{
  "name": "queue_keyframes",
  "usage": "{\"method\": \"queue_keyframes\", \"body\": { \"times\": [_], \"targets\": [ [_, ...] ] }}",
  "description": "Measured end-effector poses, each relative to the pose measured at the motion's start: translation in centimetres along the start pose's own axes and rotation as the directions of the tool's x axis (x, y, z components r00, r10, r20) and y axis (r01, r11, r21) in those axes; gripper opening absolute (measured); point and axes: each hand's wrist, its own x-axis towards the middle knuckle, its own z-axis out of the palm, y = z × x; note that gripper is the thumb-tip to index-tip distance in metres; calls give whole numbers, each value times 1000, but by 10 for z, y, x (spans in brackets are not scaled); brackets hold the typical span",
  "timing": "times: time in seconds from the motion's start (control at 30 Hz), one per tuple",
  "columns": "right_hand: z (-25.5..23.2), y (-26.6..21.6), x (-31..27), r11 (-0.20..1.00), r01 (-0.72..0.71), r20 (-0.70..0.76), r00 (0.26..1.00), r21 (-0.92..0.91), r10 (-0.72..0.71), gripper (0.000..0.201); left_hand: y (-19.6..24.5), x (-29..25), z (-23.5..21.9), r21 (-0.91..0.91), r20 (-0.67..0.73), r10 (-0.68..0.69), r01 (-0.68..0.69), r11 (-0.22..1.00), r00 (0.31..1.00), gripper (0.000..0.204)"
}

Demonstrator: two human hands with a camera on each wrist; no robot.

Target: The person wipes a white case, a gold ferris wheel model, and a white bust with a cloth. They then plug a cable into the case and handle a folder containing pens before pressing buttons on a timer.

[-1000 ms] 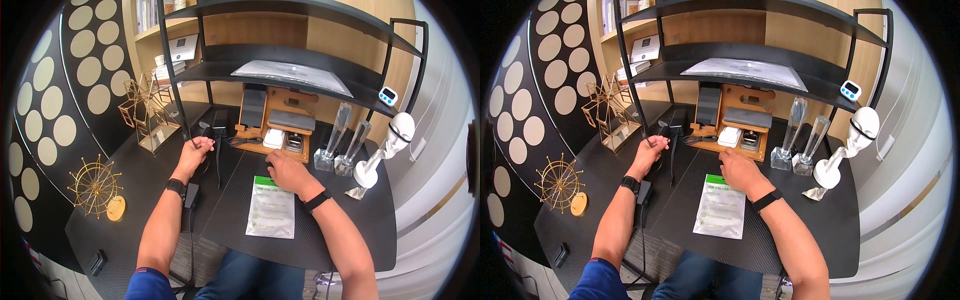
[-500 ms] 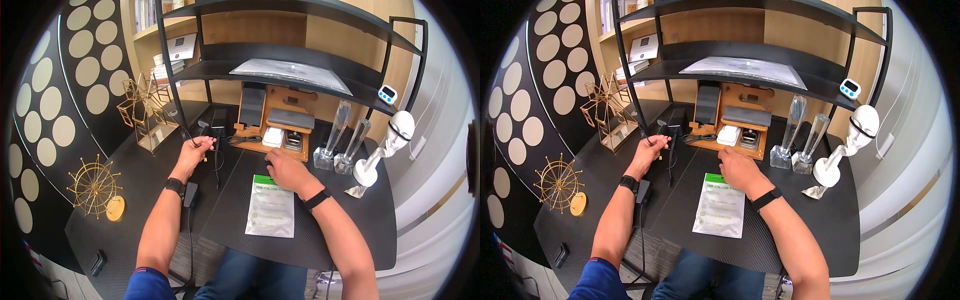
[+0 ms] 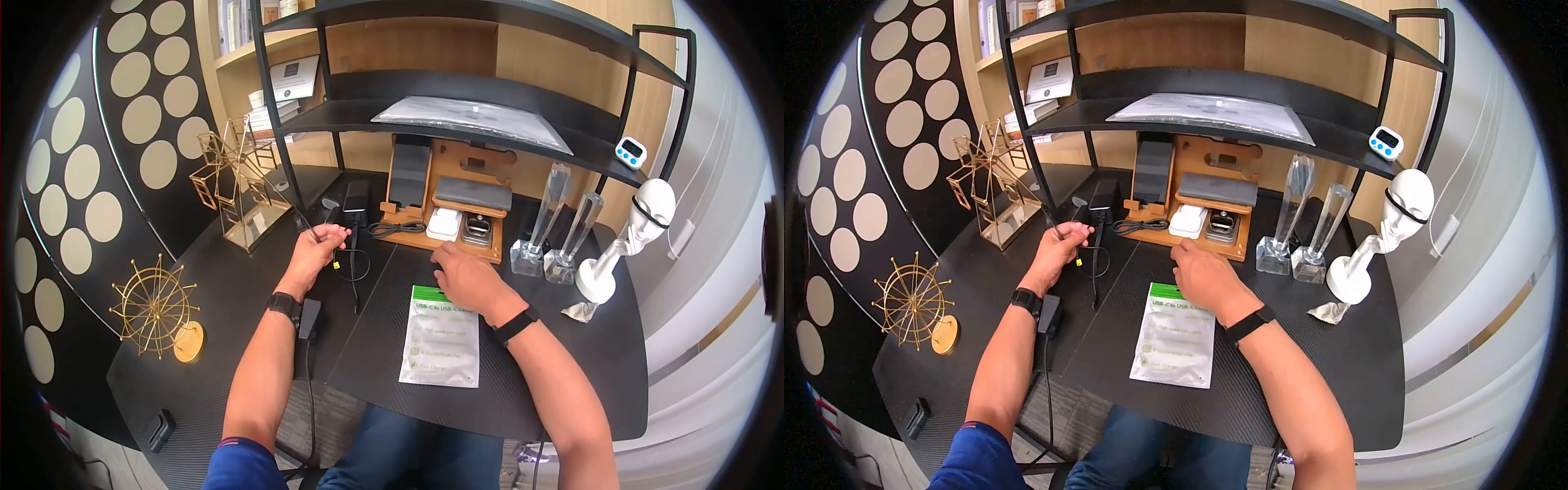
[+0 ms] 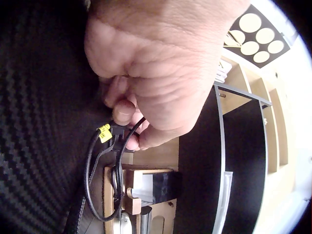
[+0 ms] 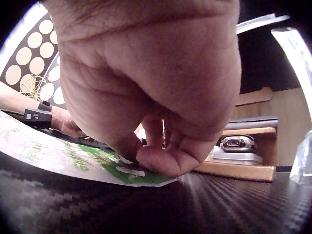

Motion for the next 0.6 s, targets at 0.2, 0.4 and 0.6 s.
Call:
{"method": "queue_keyframes", "body": {
  "times": [0.2, 0.4, 0.6],
  "targets": [
    [1, 0, 1, 1000, 11, -8, 1000, -7, -11, 22, -1, 1, 2, -13, -12, 16, -17, 1000, 1000, 16],
    [1, 0, 0, 1000, -1, 1, 1000, -6, 1, 23, 6, -3, -1, -41, 39, -12, 13, 999, 999, 18],
    [1, 0, 0, 1000, -6, 7, 1000, -6, 6, 23, -4, 3, -7, -81, 31, 66, -63, 995, 997, 22]
  ]
}}
